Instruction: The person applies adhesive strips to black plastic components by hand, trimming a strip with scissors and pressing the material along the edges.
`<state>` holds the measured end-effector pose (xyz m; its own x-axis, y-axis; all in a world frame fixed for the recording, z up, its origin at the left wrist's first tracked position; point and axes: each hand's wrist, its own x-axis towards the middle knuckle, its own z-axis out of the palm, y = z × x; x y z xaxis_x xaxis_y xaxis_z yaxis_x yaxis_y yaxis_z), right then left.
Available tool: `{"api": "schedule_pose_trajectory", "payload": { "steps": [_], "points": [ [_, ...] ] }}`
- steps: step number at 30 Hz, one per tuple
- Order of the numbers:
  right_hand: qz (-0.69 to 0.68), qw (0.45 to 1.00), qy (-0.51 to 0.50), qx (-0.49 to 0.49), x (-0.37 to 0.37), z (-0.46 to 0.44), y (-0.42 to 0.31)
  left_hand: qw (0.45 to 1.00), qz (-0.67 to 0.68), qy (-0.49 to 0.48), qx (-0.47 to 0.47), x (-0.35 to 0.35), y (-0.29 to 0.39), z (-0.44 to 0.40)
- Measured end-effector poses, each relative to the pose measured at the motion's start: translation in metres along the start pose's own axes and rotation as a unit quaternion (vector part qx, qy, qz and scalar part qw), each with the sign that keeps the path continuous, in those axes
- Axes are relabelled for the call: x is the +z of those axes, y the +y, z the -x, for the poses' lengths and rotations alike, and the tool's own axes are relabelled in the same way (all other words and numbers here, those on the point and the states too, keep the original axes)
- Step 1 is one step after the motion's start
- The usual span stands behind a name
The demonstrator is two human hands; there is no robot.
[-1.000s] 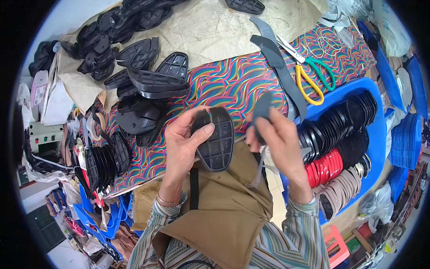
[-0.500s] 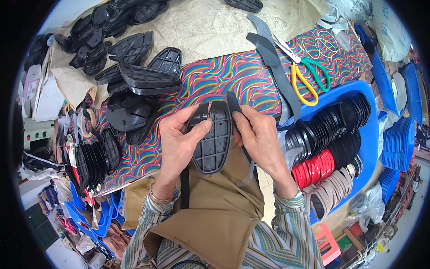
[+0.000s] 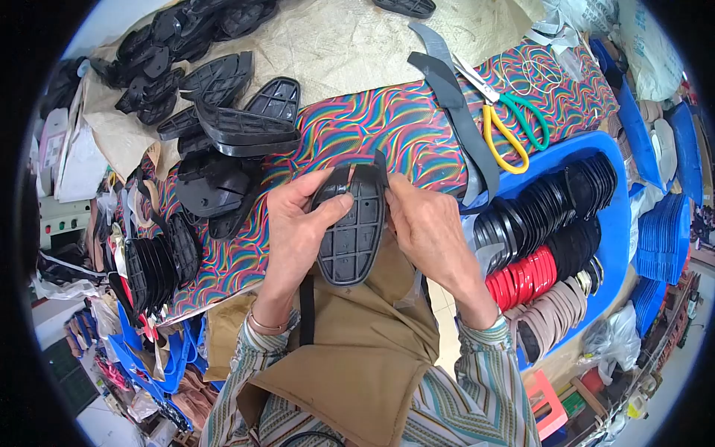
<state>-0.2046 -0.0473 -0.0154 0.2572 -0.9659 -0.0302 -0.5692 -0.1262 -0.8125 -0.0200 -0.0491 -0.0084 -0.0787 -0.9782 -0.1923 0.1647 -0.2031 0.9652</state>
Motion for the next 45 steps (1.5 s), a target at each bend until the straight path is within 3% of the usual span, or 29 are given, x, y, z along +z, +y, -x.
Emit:
{"api": "schedule_pose_trajectory", "payload": {
  "steps": [3,12,19,24,27,31,35,36,38,42,45],
  "points": [
    [0.033,0.997,0.018,-0.061,-0.002,0.003,-0.005,1.0,0.004,0.02,0.021,0.002,0.0,-0.002],
    [-0.089,0.992,0.068,-0.049,0.009,0.032,-0.019,0.993,0.014,0.09,0.079,0.01,0.018,-0.004],
    [-0.221,0.973,0.037,0.055,0.01,0.043,-0.03,0.985,-0.001,0.122,0.125,0.02,0.016,0.001],
    [-0.246,0.968,0.037,0.04,0.008,0.044,-0.025,0.976,-0.04,0.142,0.163,0.024,0.012,0.004],
    [-0.239,0.971,0.01,-0.019,0.0,0.041,-0.023,0.973,-0.028,0.144,0.177,0.026,0.013,0.004],
    [-0.206,0.978,-0.016,0.031,0.0,0.036,-0.021,0.98,0.006,0.136,0.144,0.027,0.01,0.012],
    [-0.121,0.992,-0.003,-0.042,-0.013,0.028,-0.008,0.987,0.096,0.094,0.085,0.025,0.014,0.021],
    [-0.125,0.991,0.0,-0.041,-0.017,0.026,-0.005,0.993,0.078,0.038,0.074,0.018,0.019,0.026],
    [-0.064,0.989,-0.029,-0.132,-0.031,0.019,-0.005,0.995,0.042,-0.077,0.05,0.001,0.027,0.031],
    [-0.009,0.976,-0.084,-0.201,-0.044,0.01,-0.007,0.994,0.031,-0.089,-0.057,-0.042,0.029,0.017],
    [0.029,0.963,-0.145,-0.226,-0.04,0.003,-0.017,0.97,-0.065,-0.214,-0.098,-0.053,0.049,0.008]
  ]
}}
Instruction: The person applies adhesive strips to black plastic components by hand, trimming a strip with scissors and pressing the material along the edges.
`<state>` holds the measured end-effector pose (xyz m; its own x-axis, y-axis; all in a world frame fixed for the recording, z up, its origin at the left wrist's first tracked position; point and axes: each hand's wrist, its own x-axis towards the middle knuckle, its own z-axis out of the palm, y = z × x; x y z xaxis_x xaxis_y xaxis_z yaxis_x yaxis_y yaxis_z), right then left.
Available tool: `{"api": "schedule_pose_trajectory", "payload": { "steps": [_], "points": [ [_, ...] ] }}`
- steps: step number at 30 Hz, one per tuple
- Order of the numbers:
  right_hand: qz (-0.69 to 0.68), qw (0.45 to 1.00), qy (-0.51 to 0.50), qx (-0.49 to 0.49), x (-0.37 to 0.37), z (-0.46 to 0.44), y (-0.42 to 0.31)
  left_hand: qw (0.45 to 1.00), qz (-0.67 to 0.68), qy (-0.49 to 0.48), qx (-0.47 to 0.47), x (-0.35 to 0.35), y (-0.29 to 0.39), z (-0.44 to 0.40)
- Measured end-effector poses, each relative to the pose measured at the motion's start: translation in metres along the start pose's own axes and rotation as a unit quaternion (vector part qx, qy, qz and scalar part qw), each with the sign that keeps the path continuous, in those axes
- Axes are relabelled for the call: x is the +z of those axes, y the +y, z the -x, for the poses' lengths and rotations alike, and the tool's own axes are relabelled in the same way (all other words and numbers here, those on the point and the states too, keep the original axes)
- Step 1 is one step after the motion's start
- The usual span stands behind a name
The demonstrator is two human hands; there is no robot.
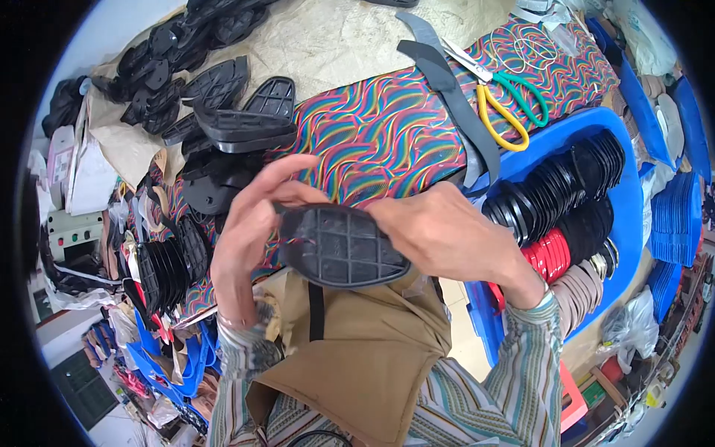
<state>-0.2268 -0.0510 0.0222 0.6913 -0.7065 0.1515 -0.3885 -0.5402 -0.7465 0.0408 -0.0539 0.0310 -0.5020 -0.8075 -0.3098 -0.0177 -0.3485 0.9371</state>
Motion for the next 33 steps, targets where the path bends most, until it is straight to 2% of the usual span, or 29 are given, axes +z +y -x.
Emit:
{"api": "schedule_pose_trajectory", "payload": {
  "steps": [1,2,3,4,7,8,11,12,15,19,23,24,26,27,31,33],
  "points": [
    [0.023,0.999,-0.043,-0.009,0.002,-0.005,-0.004,1.0,0.0,0.004,-0.001,-0.006,-0.001,-0.009],
    [0.047,0.995,-0.086,-0.019,0.003,-0.009,-0.007,0.992,-0.045,-0.115,-0.013,-0.013,-0.005,-0.022],
    [0.045,0.995,-0.087,-0.022,0.003,-0.011,-0.01,0.968,-0.09,-0.232,-0.024,-0.017,-0.008,-0.03],
    [0.052,0.992,-0.106,-0.031,0.003,-0.014,-0.013,0.969,-0.091,-0.228,-0.025,-0.018,-0.008,-0.032],
    [0.061,0.987,-0.14,-0.05,0.006,-0.018,-0.019,0.918,0.167,-0.352,-0.078,-0.017,-0.01,-0.036],
    [0.058,0.988,-0.138,-0.049,0.005,-0.018,-0.021,0.918,0.166,-0.351,-0.08,-0.014,-0.009,-0.034],
    [0.055,0.989,-0.132,-0.043,0.005,-0.017,-0.023,0.959,0.044,-0.258,-0.107,0.006,-0.009,-0.025],
    [0.057,0.988,-0.138,-0.05,0.008,-0.016,-0.021,0.958,0.046,-0.259,-0.109,0.012,-0.014,-0.024],
    [0.061,0.986,-0.147,-0.059,0.006,-0.015,-0.017,0.969,0.021,-0.238,-0.06,0.025,-0.034,-0.023],
    [-0.023,0.979,-0.2,0.013,-0.032,-0.007,-0.004,0.973,-0.038,-0.207,-0.092,0.032,-0.013,-0.015],
    [-0.028,0.987,-0.159,-0.022,-0.027,0.005,0.019,0.971,-0.086,-0.201,-0.093,0.037,-0.006,-0.009],
    [0.021,0.994,-0.104,-0.024,-0.023,0.006,0.017,0.971,-0.086,-0.203,-0.094,0.041,-0.005,-0.007],
    [0.12,0.992,0.008,-0.027,-0.016,0.009,0.011,0.989,-0.034,-0.13,-0.063,0.055,-0.003,-0.002],
    [0.119,0.993,0.01,-0.024,-0.016,0.011,0.01,0.994,-0.009,-0.093,-0.048,0.058,-0.002,-0.001],
    [0.109,0.992,0.055,-0.022,-0.016,0.016,0.008,0.997,-0.012,-0.047,-0.064,0.054,0.012,0.003],
    [0.1,0.992,0.068,-0.021,-0.017,0.019,0.007,0.996,-0.029,-0.05,-0.063,0.051,0.011,0.003]
  ]
}}
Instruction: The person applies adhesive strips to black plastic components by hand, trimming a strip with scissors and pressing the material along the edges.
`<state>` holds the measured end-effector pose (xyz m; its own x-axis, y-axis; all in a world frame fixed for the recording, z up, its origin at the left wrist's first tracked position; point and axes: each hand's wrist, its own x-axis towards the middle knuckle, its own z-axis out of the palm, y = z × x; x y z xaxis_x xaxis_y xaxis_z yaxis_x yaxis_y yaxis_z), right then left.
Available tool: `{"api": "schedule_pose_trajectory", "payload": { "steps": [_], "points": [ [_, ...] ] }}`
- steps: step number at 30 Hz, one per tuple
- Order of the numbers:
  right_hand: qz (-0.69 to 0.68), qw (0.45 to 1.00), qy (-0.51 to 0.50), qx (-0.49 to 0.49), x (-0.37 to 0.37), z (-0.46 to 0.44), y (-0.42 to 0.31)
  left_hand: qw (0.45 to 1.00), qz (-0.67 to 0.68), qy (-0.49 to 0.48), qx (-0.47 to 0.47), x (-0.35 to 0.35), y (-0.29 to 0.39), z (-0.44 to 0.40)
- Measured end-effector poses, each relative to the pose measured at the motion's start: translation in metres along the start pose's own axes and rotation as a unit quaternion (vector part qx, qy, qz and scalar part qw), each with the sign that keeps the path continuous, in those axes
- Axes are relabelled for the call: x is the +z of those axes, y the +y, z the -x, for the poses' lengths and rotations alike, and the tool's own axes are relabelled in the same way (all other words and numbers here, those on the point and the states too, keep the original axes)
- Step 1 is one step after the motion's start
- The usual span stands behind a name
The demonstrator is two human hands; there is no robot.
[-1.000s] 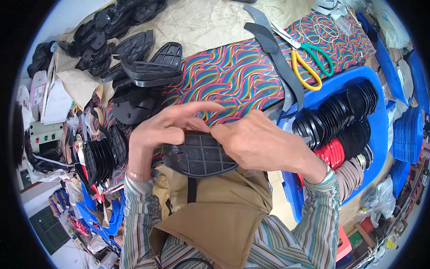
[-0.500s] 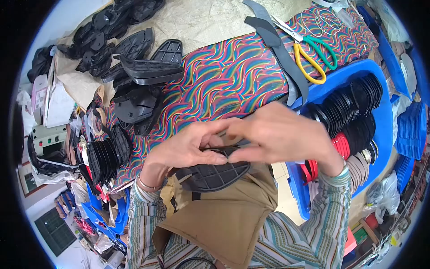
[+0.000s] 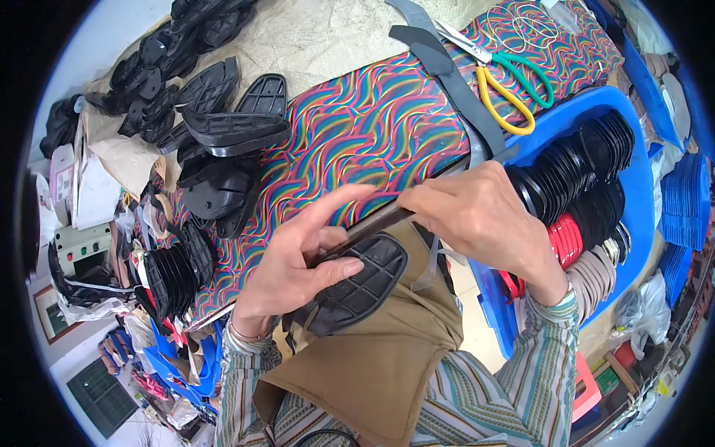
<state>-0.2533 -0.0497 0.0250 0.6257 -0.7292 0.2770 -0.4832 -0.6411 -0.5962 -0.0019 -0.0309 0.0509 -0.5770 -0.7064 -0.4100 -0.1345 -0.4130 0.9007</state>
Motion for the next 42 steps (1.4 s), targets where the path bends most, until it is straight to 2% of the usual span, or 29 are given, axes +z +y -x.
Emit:
{"api": "schedule_pose_trajectory", "payload": {
  "steps": [3,6,11,14,19,21,26,31,35,37,42],
  "points": [
    [-0.013,1.0,0.012,0.01,0.0,0.006,0.0,0.999,-0.035,-0.003,-0.002,0.0,-0.004,0.0],
    [-0.031,0.999,0.024,0.022,0.003,0.012,0.004,0.998,0.018,0.028,0.054,0.004,-0.012,0.0],
    [-0.067,0.996,0.034,0.046,0.006,0.024,0.007,0.998,0.003,0.018,0.059,-0.001,-0.013,0.004],
    [-0.078,0.995,0.033,0.054,0.002,0.026,0.003,0.995,0.069,0.051,0.05,0.001,-0.013,0.006],
    [-0.119,0.982,0.067,0.134,0.002,0.036,-0.014,0.987,0.121,0.07,0.08,-0.003,-0.021,0.008],
    [-0.146,0.968,0.09,0.184,0.006,0.04,-0.021,0.98,0.099,0.122,0.122,-0.002,-0.026,0.006],
    [-0.101,0.968,0.138,0.183,0.032,0.042,-0.04,0.958,0.091,0.221,0.158,0.008,-0.025,-0.001],
    [-0.096,0.958,0.17,0.21,0.064,0.035,-0.057,0.948,0.135,0.248,0.148,0.011,-0.026,-0.011],
    [-0.124,0.943,0.198,0.236,0.084,0.031,-0.065,0.936,0.137,0.268,0.185,0.013,-0.033,-0.023],
    [-0.165,0.93,0.215,0.247,0.088,0.029,-0.067,0.924,0.12,0.295,0.213,0.013,-0.033,-0.03],
    [-0.171,0.918,0.21,0.29,0.083,0.028,-0.072,0.91,0.058,0.324,0.251,0.018,-0.036,-0.036]
  ]
}}
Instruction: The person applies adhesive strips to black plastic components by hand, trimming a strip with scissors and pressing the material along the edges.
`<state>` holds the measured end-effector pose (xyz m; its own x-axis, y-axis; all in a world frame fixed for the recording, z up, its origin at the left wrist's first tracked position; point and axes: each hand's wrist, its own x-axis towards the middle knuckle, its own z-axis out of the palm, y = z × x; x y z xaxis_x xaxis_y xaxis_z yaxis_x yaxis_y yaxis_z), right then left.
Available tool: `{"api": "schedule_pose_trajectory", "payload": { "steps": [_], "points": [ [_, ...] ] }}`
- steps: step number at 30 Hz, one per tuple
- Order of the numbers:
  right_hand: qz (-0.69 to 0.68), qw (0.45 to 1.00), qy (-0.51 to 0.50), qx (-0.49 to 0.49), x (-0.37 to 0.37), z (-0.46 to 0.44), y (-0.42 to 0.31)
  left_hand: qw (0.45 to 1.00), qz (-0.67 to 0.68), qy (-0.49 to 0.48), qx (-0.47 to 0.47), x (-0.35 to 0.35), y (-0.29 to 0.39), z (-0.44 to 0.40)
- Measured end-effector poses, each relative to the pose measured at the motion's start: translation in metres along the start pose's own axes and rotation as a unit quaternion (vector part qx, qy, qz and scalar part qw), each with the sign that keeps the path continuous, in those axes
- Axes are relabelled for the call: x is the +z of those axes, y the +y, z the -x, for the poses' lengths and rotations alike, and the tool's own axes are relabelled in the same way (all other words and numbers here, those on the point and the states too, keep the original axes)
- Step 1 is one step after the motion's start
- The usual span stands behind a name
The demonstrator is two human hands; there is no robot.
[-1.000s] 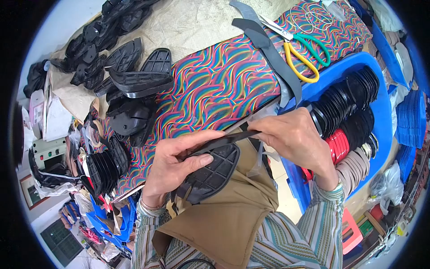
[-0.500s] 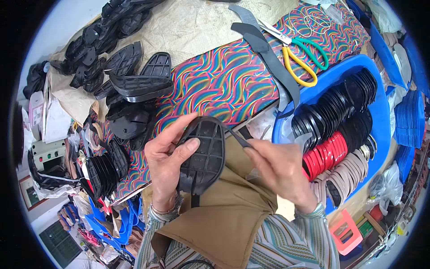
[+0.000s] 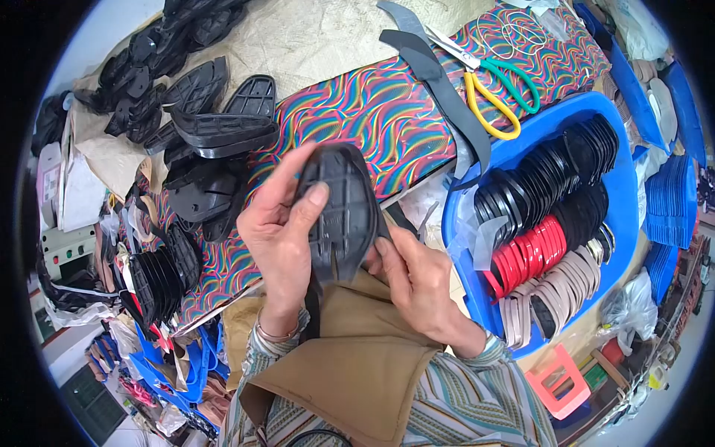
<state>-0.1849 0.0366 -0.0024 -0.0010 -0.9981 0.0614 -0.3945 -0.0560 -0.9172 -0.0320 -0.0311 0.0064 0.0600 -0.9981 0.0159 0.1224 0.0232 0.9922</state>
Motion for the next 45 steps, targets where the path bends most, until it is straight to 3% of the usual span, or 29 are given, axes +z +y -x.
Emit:
{"api": "schedule_pose_trajectory", "payload": {
  "steps": [3,8,15,20,25,28,31,36,39,40,43,45],
  "points": [
    [-0.1,0.991,-0.055,0.073,0.004,0.005,0.007,0.999,-0.023,0.015,0.028,0.006,0.001,-0.004],
    [-0.147,0.984,-0.045,0.09,0.005,0.005,0.01,0.98,-0.156,0.027,0.122,0.008,-0.001,-0.002],
    [-0.229,0.965,-0.048,0.119,0.007,0.003,0.001,0.967,-0.166,0.026,0.192,0.012,-0.003,0.0],
    [-0.191,0.975,-0.067,0.094,0.005,0.005,0.005,0.946,-0.205,0.011,0.25,0.012,-0.007,0.004],
    [-0.176,0.979,-0.064,0.086,0.009,0.004,0.005,0.946,-0.205,0.018,0.25,0.011,-0.011,0.007],
    [-0.16,0.982,-0.064,0.078,0.006,0.003,0.006,0.967,-0.134,0.037,0.213,0.013,-0.016,0.005],
    [-0.121,0.964,-0.232,0.042,-0.007,0.01,0.016,0.979,-0.059,0.078,0.182,0.014,-0.018,-0.001],
    [-0.181,0.97,-0.157,0.04,-0.008,-0.005,0.032,0.99,0.058,0.073,0.106,0.011,-0.019,-0.001],
    [-0.276,0.955,0.023,0.105,-0.005,-0.029,0.021,0.99,0.057,0.073,0.105,0.017,-0.019,0.005],
    [-0.276,0.955,0.025,0.103,-0.007,-0.031,0.017,0.99,0.055,0.076,0.106,0.019,-0.019,0.005],
    [-0.101,0.994,-0.016,0.036,-0.009,-0.036,0.008,0.989,0.039,0.078,0.123,0.019,-0.023,0.007],
    [-0.063,0.998,0.005,0.004,-0.004,-0.035,0.011,0.988,0.032,0.077,0.13,0.019,-0.023,0.007]
  ]
}}
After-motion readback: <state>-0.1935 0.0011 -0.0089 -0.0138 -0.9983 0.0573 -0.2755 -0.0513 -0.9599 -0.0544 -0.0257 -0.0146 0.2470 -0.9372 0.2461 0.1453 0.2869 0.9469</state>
